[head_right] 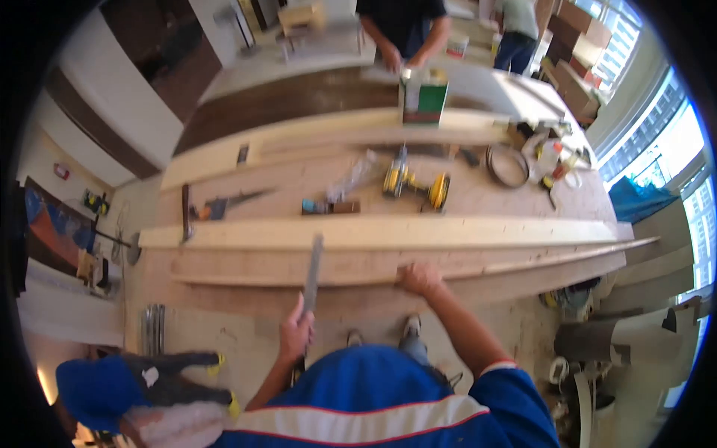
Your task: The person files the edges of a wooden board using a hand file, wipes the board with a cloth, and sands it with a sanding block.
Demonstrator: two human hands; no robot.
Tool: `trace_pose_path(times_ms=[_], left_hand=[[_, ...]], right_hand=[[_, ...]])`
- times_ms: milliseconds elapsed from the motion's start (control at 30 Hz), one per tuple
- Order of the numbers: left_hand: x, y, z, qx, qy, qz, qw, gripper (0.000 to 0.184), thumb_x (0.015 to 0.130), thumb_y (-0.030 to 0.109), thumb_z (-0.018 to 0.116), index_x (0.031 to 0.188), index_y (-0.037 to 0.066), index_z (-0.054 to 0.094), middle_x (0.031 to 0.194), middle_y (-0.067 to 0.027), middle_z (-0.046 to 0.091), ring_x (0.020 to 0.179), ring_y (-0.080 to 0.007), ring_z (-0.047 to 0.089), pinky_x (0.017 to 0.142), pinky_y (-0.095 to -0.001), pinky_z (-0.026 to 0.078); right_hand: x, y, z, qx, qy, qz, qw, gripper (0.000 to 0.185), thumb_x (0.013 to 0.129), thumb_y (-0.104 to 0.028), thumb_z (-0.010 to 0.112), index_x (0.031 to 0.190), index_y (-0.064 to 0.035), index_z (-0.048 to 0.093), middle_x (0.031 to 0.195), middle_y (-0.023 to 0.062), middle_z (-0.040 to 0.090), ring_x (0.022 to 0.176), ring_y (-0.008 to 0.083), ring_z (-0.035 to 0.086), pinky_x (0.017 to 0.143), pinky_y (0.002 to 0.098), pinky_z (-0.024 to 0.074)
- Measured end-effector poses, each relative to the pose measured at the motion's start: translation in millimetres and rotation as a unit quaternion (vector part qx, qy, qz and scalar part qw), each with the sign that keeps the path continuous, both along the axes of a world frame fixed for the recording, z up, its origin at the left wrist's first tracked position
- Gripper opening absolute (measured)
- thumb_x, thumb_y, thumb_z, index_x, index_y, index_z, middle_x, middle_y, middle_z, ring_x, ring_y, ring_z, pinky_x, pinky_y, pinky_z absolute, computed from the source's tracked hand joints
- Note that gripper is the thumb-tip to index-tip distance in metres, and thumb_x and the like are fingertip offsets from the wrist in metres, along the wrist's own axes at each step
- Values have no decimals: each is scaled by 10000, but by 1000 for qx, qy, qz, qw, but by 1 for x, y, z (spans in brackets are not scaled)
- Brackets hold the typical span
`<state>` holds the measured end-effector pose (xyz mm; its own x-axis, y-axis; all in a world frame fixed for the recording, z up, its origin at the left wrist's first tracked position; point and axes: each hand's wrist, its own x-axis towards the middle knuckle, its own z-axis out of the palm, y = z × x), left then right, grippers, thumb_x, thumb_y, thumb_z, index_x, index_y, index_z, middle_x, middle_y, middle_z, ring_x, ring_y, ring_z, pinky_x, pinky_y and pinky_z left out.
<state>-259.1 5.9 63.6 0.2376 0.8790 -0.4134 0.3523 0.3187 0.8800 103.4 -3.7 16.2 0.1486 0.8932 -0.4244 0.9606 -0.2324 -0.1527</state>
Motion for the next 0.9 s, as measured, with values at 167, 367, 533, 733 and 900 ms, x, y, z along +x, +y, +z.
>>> trace_pose_path(times_ms=[167,367,533,733,900], left_hand=[[-80,22,-13,9,33,68,997,582,1046,198,528,1601,219,355,641,2,518,488,-78,489,445,-268,448],[-104,14,0,29,102,10,994,586,1036,203,540,1596,219,368,652,-3,498,511,-92,480,486,-285,481],[-103,-10,-36,91,130,-60,985,577,1043,188,527,1595,229,365,697,-9,557,546,-88,503,524,-301,509],[-29,-6,-50,183,177,-212,943,614,1013,205,570,1588,255,362,829,-221,674,679,-289,670,691,-441,553],[84,2,-50,270,139,-315,899,596,1002,276,564,1566,332,381,859,-272,676,794,-441,685,727,-514,533]], right_hand=[[-1,-8,8,84,56,36,994,458,686,-477,845,982,-151,721,941,143,740,952,370,699,840,477,549],[-3,-3,3,58,1,13,998,392,707,-414,860,967,-142,752,938,140,745,966,349,707,859,472,552],[-6,-1,10,30,-18,24,999,347,727,-422,846,914,-141,762,935,125,747,959,339,710,857,461,554],[-11,-3,12,48,-38,38,997,338,745,-428,828,890,-131,760,894,124,747,940,336,714,856,460,557],[-12,-3,18,45,-51,31,997,343,753,-429,818,898,-123,764,907,147,746,953,342,710,870,464,555]])
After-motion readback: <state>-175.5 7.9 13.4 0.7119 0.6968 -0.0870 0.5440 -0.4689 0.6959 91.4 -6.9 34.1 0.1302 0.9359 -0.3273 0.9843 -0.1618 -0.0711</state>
